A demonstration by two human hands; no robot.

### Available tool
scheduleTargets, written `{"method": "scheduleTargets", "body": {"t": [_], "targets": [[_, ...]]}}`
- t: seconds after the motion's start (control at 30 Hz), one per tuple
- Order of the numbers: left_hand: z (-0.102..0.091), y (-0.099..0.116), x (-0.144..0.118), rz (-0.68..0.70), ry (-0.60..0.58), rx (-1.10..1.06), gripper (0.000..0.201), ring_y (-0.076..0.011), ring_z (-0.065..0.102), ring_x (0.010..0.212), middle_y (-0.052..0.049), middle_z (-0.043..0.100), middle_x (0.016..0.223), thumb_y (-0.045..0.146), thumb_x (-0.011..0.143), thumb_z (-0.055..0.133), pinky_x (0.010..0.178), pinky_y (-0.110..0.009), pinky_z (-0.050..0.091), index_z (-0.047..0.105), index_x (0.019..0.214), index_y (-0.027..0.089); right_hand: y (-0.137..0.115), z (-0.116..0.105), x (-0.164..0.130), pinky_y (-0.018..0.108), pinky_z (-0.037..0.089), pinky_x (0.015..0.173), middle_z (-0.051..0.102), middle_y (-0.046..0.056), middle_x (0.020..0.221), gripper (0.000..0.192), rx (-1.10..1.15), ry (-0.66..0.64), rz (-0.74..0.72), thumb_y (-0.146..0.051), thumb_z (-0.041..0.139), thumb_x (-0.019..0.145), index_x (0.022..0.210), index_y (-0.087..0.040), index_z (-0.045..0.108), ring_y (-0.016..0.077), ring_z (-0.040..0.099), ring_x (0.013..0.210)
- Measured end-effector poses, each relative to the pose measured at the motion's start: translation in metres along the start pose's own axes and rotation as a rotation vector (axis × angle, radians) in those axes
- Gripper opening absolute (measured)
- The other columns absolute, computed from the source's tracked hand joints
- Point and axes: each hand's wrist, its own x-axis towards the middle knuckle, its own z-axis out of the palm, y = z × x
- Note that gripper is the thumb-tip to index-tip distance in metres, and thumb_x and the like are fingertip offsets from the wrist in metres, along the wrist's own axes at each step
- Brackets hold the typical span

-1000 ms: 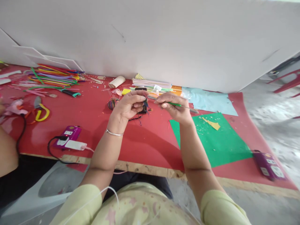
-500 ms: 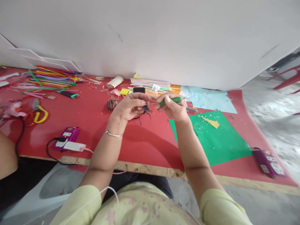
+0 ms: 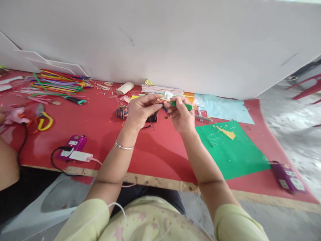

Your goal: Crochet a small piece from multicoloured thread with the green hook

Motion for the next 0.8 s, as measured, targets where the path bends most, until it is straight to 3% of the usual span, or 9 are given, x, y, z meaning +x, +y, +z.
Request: {"method": "scheduleTargets", "body": {"t": [0.13, 0.3, 0.4, 0.57, 0.7, 0.8], "targets": [[0.0, -0.005, 0.002, 0.002, 0.073, -0.046, 0.035, -0.0046, 0.043, 0.046, 0.003, 0.067, 0.062, 0.023, 0.062, 0.098, 0.044, -0.021, 0.03, 0.088, 0.095, 0.025, 0.006, 0.0, 0.001, 0.019, 0.051, 0.049, 0.078, -0.003, 0.074, 0.038, -0.034, 0.037, -0.048, -0.064, 0.079, 0.087, 0.093, -0.027, 0.072, 0.0091, 0.066, 0.059], [0.005, -0.013, -0.001, 0.083, 0.151, 0.138, 0.039, -0.0086, 0.058, 0.059, 0.002, 0.073, 0.07, 0.022, 0.065, 0.096, 0.058, -0.023, 0.049, 0.088, 0.103, 0.024, 0.009, 0.001, -0.003, 0.022, 0.053, 0.051, 0.079, -0.002, 0.078, 0.035, -0.138, 0.035, -0.108, -0.062, 0.078, 0.09, 0.095, -0.027, 0.075, 0.0098, 0.066, 0.06], [0.012, -0.014, -0.005, 0.114, 0.236, 0.207, 0.039, -0.0088, 0.059, 0.065, 0.003, 0.075, 0.076, 0.024, 0.071, 0.094, 0.063, -0.022, 0.051, 0.087, 0.109, 0.026, 0.01, 0.007, -0.01, 0.026, 0.057, 0.06, 0.081, -0.001, 0.088, 0.024, -0.245, 0.111, -0.228, -0.053, 0.078, 0.094, 0.099, -0.03, 0.078, 0.0111, 0.069, 0.069], [0.021, -0.002, -0.008, -0.077, 0.183, -0.087, 0.033, -0.0045, 0.037, 0.049, 0.007, 0.053, 0.057, 0.021, 0.068, 0.096, 0.047, -0.022, 0.03, 0.087, 0.1, 0.023, 0.012, 0.012, -0.016, 0.036, 0.061, 0.074, 0.08, 0.0, 0.095, 0.026, -0.341, 0.162, -0.325, -0.058, 0.071, 0.097, 0.101, -0.033, 0.078, 0.0162, 0.07, 0.077], [0.023, 0.005, -0.007, -0.202, 0.15, -0.188, 0.028, -0.0057, 0.037, 0.051, 0.007, 0.046, 0.054, 0.016, 0.067, 0.093, 0.046, -0.021, 0.027, 0.087, 0.093, 0.023, 0.015, 0.004, -0.012, 0.043, 0.061, 0.099, 0.079, 0.002, 0.096, 0.028, -0.416, 0.152, -0.404, -0.06, 0.07, 0.097, 0.099, -0.035, 0.08, 0.0211, 0.073, 0.1], [0.022, 0.004, -0.007, -0.185, 0.177, -0.177, 0.03, -0.0053, 0.031, 0.05, 0.008, 0.043, 0.051, 0.016, 0.066, 0.092, 0.046, -0.022, 0.025, 0.087, 0.094, 0.024, 0.019, -0.002, -0.008, 0.042, 0.061, 0.097, 0.079, 0.002, 0.097, 0.026, -0.379, 0.123, -0.393, -0.059, 0.07, 0.097, 0.102, -0.036, 0.081, 0.0218, 0.074, 0.103]]}}
